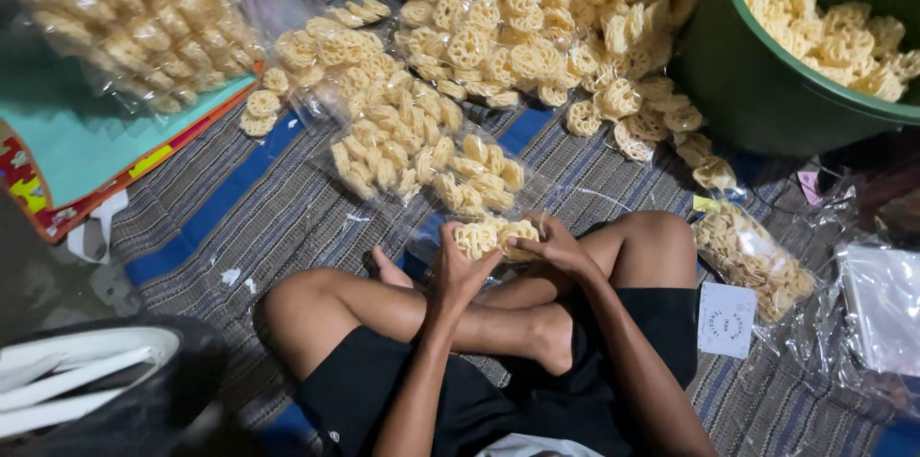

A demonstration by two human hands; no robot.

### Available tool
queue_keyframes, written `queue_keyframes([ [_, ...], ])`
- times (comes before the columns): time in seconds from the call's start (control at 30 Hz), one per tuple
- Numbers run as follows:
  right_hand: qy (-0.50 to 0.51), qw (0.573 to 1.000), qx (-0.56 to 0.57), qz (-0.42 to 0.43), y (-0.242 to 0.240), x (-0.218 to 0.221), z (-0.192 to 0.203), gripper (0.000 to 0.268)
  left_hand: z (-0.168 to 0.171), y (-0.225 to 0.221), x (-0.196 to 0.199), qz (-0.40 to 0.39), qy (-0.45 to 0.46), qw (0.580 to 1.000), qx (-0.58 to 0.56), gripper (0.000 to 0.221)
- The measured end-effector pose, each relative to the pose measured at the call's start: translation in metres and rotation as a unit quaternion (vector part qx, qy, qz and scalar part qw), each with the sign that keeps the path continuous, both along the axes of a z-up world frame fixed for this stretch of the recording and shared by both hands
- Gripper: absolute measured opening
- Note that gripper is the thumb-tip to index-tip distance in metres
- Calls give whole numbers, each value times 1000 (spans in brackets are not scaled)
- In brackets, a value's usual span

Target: Packaging snacks into plastic bags and inserting labels while sitting on the floor

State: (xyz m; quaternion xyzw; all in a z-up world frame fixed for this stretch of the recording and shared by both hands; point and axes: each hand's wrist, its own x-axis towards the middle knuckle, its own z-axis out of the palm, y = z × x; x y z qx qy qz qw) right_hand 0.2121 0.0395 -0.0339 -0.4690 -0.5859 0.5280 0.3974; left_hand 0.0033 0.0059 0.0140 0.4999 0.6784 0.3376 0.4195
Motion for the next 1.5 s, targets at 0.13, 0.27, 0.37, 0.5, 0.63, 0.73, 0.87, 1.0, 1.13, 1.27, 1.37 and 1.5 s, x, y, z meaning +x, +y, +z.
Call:
queue_keyframes([
  [0.13, -10, 1000, 28, 0, -9, -1, 6, 34, 3, -4, 6, 20, -40, 999, 24, 90],
  [0.27, -21, 998, 47, -34, -19, -3, 20, 51, 22, -8, 6, 1, 5, 999, 48, 95],
  [0.37, -31, 996, 47, -72, -25, 0, 22, 53, 37, -15, 9, -2, -15, 997, 78, 92],
  [0.5, -19, 991, 43, -122, -31, -3, 47, 52, 49, -23, 5, 2, 1, 990, 138, 81],
  [0.63, 71, 982, 67, -160, -28, -12, 67, 65, 93, -34, -7, 6, 12, 987, 161, 80],
  [0.73, 76, 984, 67, -146, -24, -18, 113, 79, 121, -23, -14, -13, 34, 989, 144, 81],
  [0.87, 9, 978, 125, -165, -3, -16, 130, 73, 158, -1, -15, -47, -24, 981, 187, 82],
  [1.0, 26, 975, 120, -185, 15, -22, 138, 65, 122, 40, 0, -68, -57, 975, 204, 91],
  [1.13, 50, 982, 62, -169, 36, -8, 107, 59, 61, 77, 8, -40, -126, 982, 132, 95],
  [1.27, 49, 991, 24, -126, 71, 8, 69, 53, 47, 80, 10, -6, -224, 966, 130, 90],
  [1.37, 61, 993, -38, -95, 82, -1, 71, 52, 20, 91, 6, 25, -213, 968, 133, 88],
  [1.5, 72, 987, -118, -77, 81, -8, 65, 54, 13, 94, 2, 30, -214, 973, 82, 84],
])
